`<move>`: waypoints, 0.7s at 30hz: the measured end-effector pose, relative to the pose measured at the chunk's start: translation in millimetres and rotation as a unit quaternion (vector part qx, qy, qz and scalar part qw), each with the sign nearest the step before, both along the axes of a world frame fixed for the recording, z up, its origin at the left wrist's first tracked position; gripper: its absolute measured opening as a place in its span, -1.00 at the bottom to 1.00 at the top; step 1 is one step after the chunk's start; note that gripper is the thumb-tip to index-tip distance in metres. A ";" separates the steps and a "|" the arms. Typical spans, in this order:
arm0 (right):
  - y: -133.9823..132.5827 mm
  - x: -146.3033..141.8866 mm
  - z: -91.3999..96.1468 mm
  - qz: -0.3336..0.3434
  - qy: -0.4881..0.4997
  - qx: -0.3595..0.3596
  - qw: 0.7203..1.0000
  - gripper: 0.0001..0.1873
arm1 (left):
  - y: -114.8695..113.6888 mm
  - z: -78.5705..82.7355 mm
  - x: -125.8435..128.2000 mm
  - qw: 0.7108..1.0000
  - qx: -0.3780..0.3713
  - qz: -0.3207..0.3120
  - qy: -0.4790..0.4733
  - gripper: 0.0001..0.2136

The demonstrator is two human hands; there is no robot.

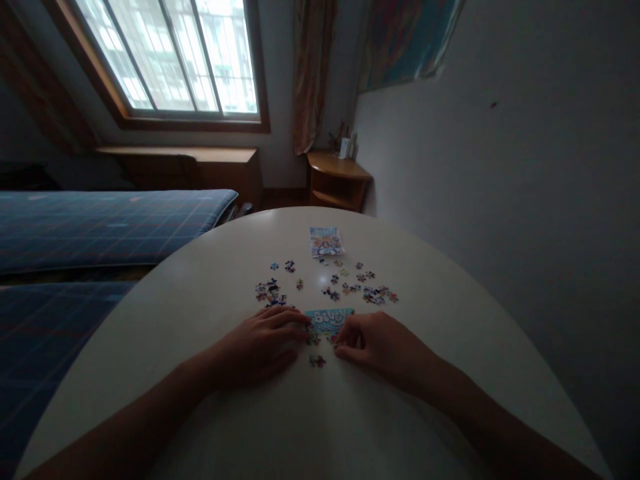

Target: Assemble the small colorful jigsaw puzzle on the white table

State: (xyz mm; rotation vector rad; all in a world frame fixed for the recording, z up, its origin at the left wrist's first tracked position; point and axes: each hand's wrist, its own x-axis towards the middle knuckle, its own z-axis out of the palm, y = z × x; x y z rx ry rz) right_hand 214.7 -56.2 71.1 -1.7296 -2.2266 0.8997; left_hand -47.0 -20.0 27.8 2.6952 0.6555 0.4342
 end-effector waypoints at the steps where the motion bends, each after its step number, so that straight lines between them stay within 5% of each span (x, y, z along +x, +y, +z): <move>1: -0.5 -1.2 -0.1 -0.006 -0.008 -0.002 1.000 -0.89 | 0.2 -0.1 0.0 1.000 -0.001 -0.002 -0.006 -0.68; 21: -3.4 -6.1 -1.0 0.004 -0.048 0.024 0.999 -0.86 | -0.3 1.0 1.6 1.000 -0.001 -0.002 -0.011 -0.67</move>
